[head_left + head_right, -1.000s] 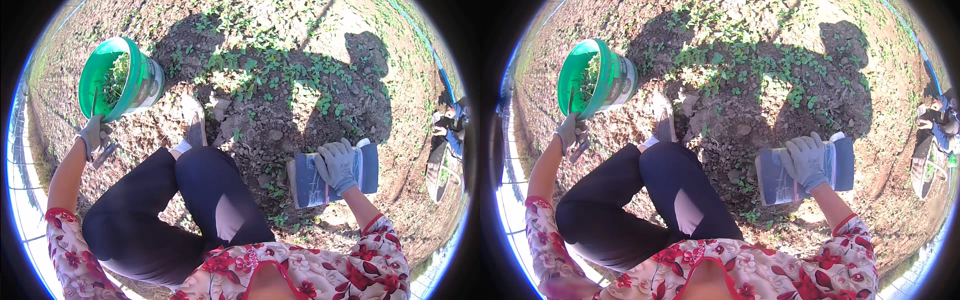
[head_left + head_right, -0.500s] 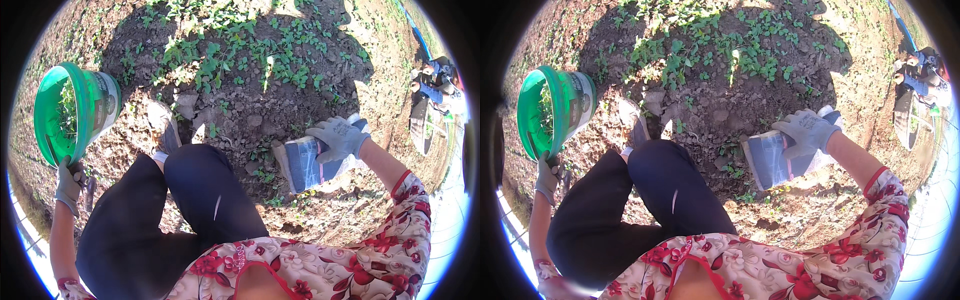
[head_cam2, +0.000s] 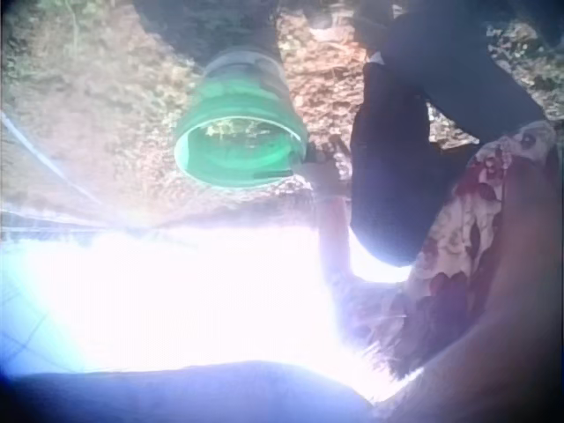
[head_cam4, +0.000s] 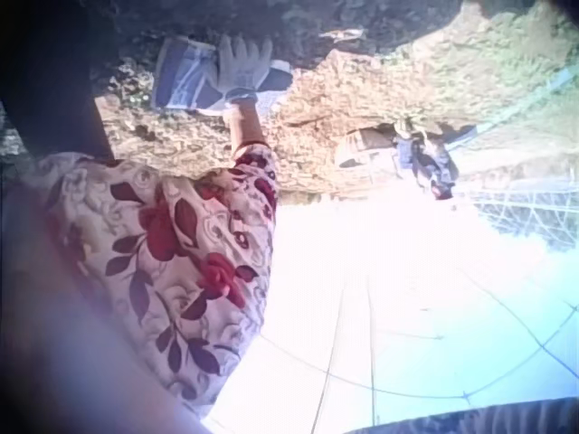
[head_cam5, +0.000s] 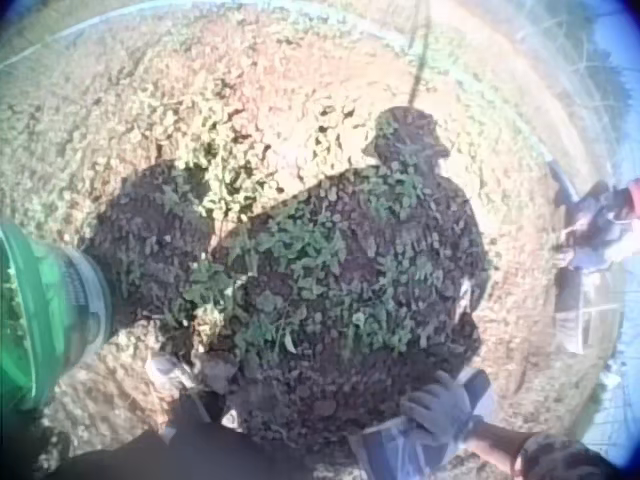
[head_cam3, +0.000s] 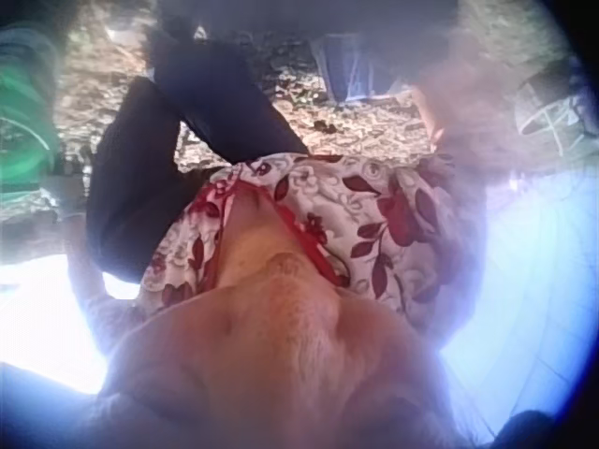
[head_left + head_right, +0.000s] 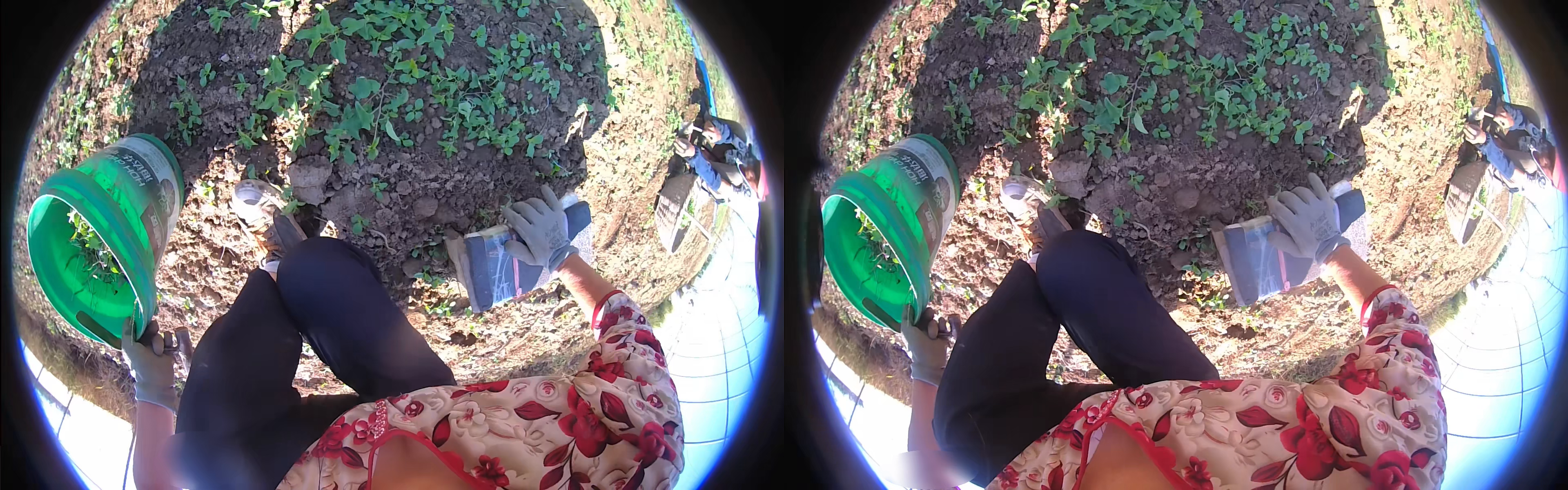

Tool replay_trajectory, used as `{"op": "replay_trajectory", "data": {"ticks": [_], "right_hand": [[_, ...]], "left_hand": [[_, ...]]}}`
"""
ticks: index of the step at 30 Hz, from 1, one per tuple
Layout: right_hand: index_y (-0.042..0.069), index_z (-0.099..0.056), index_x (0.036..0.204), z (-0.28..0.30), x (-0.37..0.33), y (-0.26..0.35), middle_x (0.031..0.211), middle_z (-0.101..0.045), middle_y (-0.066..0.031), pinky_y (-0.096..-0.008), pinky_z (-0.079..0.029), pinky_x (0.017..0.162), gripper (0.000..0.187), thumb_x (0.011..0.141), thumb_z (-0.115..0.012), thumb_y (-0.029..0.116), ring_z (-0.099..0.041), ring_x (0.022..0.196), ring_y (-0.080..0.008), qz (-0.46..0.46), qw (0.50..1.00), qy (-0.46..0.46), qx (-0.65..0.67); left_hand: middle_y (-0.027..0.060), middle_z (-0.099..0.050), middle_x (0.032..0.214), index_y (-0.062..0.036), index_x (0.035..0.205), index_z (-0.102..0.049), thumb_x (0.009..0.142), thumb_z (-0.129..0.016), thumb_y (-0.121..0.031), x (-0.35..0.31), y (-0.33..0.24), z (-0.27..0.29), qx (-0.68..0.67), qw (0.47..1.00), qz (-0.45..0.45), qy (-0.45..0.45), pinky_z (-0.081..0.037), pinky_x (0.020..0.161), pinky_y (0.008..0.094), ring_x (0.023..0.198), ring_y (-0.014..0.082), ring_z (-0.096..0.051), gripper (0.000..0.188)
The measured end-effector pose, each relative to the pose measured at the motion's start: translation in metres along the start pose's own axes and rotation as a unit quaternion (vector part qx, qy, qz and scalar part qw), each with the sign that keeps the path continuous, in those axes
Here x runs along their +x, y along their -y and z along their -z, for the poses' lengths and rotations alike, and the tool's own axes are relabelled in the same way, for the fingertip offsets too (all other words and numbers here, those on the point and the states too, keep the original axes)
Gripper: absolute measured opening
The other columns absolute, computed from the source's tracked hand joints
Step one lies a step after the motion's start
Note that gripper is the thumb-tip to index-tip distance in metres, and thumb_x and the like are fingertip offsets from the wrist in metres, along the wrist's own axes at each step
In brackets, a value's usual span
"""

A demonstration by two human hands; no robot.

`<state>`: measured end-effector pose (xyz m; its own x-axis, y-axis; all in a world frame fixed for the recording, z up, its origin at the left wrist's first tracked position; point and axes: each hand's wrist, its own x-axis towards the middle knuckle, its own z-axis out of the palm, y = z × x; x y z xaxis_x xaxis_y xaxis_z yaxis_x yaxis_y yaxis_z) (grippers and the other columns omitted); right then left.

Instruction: The person removes weeds from a tilled field using a small hand trowel and places them into a green bucket.

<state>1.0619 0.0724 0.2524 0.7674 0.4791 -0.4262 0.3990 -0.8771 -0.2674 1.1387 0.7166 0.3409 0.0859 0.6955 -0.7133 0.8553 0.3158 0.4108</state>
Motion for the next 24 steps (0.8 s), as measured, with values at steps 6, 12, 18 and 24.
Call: {"op": "replay_trajectory", "data": {"ticks": [6, 12, 18, 24], "right_hand": [[0.01, -0.064, 0.109, -0.01, -0.007, 0.018, 0.113, -0.061, -0.0071, -0.0579, -0.021, 0.108, 0.038, 0.08, -0.055, 0.033, -0.052, 0.112, -0.0275, -0.183, 0.983, -0.021, 0.018], [0.012, -0.062, 0.113, -0.003, -0.01, 0.014, 0.116, -0.06, -0.0052, -0.0587, -0.022, 0.108, 0.039, 0.083, -0.053, 0.035, -0.052, 0.114, -0.0262, -0.187, 0.981, 0.037, 0.04], [0.014, -0.062, 0.108, 0.014, 0.012, -0.014, 0.107, -0.061, -0.0048, -0.0578, -0.026, 0.105, 0.034, 0.085, -0.054, 0.037, -0.053, 0.11, -0.0248, -0.162, 0.984, 0.057, 0.049], [0.015, -0.063, 0.104, -0.009, 0.02, -0.041, 0.099, -0.063, -0.0021, -0.0565, -0.028, 0.104, 0.026, 0.086, -0.057, 0.032, -0.058, 0.102, -0.022, -0.074, 0.994, -0.021, 0.082]], "left_hand": [[0.0003, -0.049, 0.068, -0.012, 0.082, -0.055, 0.093, -0.052, -0.039, -0.003, -0.004, 0.003, -0.026, 0.996, 0.073, 0.052, -0.041, 0.051, 0.0286, 0.05, 0.0115, -0.04, 0.029], [0.0007, -0.049, 0.075, -0.0085, 0.093, -0.056, 0.09, -0.055, -0.043, -0.047, -0.009, -0.046, -0.058, 0.992, 0.055, -0.095, -0.047, 0.067, 0.0331, 0.076, 0.015, -0.046, 0.034], [0.0039, -0.057, 0.08, -0.0108, 0.096, -0.059, 0.092, -0.051, -0.037, -0.005, 0.013, -0.027, -0.044, 0.994, -0.008, -0.102, -0.046, 0.063, 0.0337, 0.07, 0.016, -0.052, 0.028], [-0.0013, -0.052, 0.073, -0.0124, 0.089, -0.058, 0.09, -0.054, -0.042, -0.104, -0.004, -0.095, -0.129, 0.968, 0.031, -0.214, -0.044, 0.066, 0.0301, 0.065, 0.0125, -0.045, 0.03]]}}
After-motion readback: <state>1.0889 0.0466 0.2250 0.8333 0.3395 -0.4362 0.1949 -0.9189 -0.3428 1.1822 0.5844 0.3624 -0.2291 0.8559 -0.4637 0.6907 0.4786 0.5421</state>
